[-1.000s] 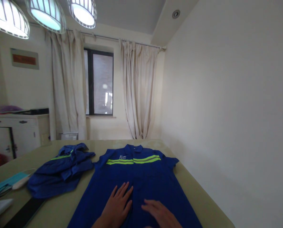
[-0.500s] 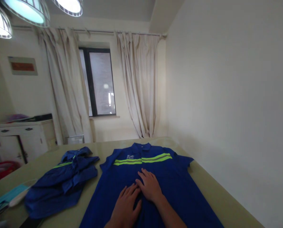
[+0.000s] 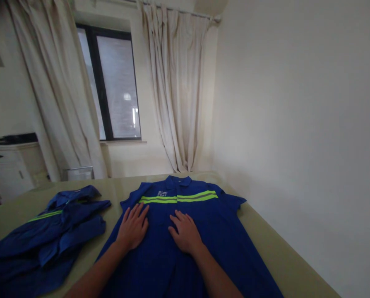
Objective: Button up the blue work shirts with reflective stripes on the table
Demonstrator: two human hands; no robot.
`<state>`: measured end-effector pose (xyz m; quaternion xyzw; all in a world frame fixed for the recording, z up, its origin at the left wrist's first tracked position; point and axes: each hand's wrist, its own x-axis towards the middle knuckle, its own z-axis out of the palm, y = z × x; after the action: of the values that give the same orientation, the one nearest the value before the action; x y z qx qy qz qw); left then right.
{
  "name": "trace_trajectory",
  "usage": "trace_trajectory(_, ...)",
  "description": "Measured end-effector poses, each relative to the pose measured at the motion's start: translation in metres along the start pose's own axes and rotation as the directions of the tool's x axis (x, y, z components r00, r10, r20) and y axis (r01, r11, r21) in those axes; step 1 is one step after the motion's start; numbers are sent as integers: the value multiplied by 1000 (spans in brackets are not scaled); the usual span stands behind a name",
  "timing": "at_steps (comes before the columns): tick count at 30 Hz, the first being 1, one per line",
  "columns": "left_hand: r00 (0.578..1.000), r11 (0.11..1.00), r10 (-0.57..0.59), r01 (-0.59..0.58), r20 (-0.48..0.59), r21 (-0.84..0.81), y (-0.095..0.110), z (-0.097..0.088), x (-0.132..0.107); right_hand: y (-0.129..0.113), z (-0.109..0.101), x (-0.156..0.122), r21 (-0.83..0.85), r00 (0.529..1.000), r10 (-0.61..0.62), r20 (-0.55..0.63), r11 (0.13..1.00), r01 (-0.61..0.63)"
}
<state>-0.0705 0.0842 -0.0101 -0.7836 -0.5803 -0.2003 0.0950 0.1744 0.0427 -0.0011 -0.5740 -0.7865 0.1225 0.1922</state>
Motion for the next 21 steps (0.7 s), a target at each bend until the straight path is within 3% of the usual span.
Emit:
trace_trajectory(3,983,979,-171,161,69,123,-37,10,17,-1,0,6,5,1000,-27,-4,1000,27)
trace_trajectory(7,901,911,-407,388,148,140,-67,16,34,1,2,14,6,998,-63,-8,998,63)
trace_trajectory(13,809,802,-588,583,-4,132,-82,23,50,1,2,22,6,998,-60,10,998,60)
trace_trajectory(15,825,822,-565,561,9,96,-87,26,52,1,2,23,6,999,-50,6,999,50)
trace_trajectory(18,901,904,-428,428,76,19,-96,29,52,1,3,25,7,999,-52,-5,999,52)
trace_trajectory(21,947,950,-304,310,98,-43,-100,27,50,1,4,26,8,998,-62,-13,998,62)
